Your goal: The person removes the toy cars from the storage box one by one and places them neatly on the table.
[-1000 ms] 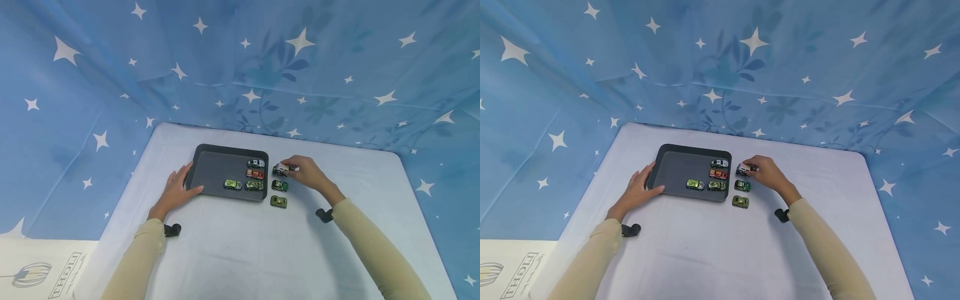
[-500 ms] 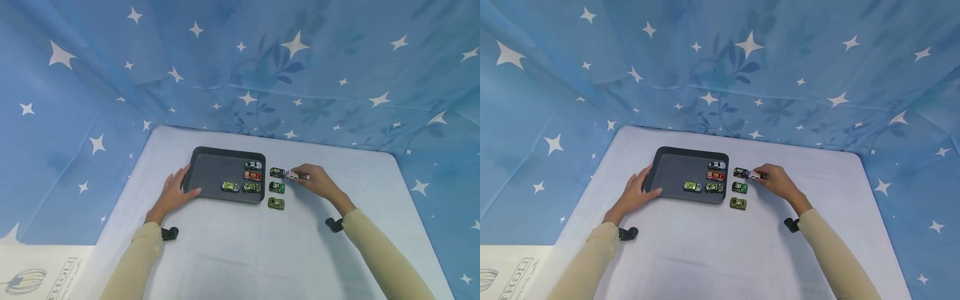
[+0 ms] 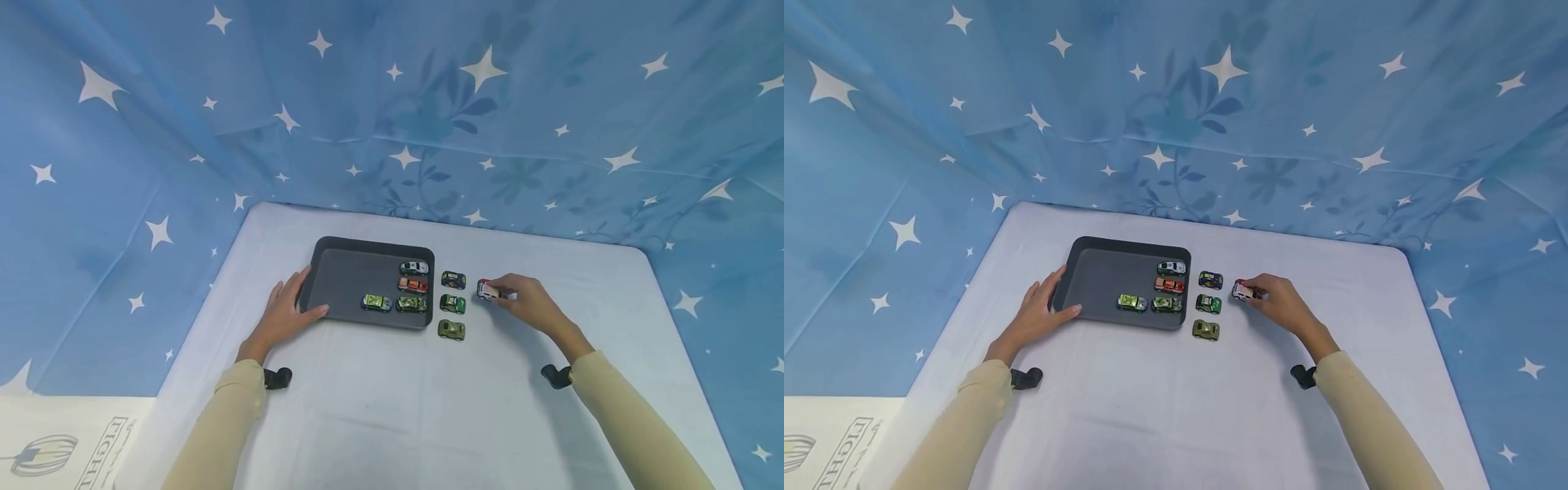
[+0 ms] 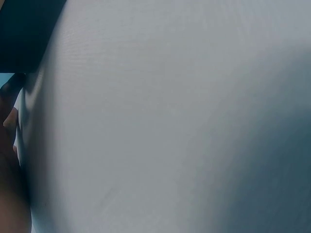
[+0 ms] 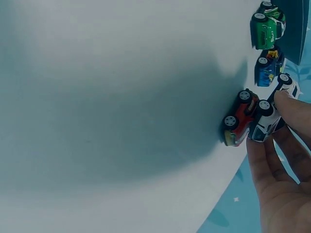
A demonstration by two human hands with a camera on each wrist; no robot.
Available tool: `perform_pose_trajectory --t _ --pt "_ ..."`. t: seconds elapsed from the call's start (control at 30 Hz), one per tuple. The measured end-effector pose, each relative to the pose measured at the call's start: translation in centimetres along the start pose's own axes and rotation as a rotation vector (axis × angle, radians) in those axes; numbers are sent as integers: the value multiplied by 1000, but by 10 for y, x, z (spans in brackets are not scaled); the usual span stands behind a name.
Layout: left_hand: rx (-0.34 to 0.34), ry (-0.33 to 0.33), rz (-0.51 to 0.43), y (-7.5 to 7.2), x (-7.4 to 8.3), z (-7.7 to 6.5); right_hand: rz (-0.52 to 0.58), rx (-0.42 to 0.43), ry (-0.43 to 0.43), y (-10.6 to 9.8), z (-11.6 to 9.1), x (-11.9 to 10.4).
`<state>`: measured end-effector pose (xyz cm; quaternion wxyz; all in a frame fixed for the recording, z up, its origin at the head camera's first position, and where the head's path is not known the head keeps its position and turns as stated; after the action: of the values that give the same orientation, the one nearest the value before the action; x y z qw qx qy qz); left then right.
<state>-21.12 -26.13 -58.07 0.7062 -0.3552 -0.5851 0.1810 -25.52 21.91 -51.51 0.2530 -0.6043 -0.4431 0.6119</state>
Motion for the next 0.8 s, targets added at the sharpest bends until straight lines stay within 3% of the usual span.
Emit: perform_pose_trajectory --t 0.53,0.8 --pt "-1 2 24 1 -1 2 22 -15 24 10 -5 8" --pt "10 33 15 -1 2 4 1 -22 9 16 -7 12"
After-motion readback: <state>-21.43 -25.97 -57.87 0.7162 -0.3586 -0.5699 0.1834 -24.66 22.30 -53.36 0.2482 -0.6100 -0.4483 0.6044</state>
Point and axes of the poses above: each hand's wrist, its own z-axis towards the middle knuckle, its own y-axis out of the palm, x = y × z, the point moved 6 cm from there along z, towards the middle knuckle, and after that the axes turned 12 degrees about y, right-handed, at the moved point
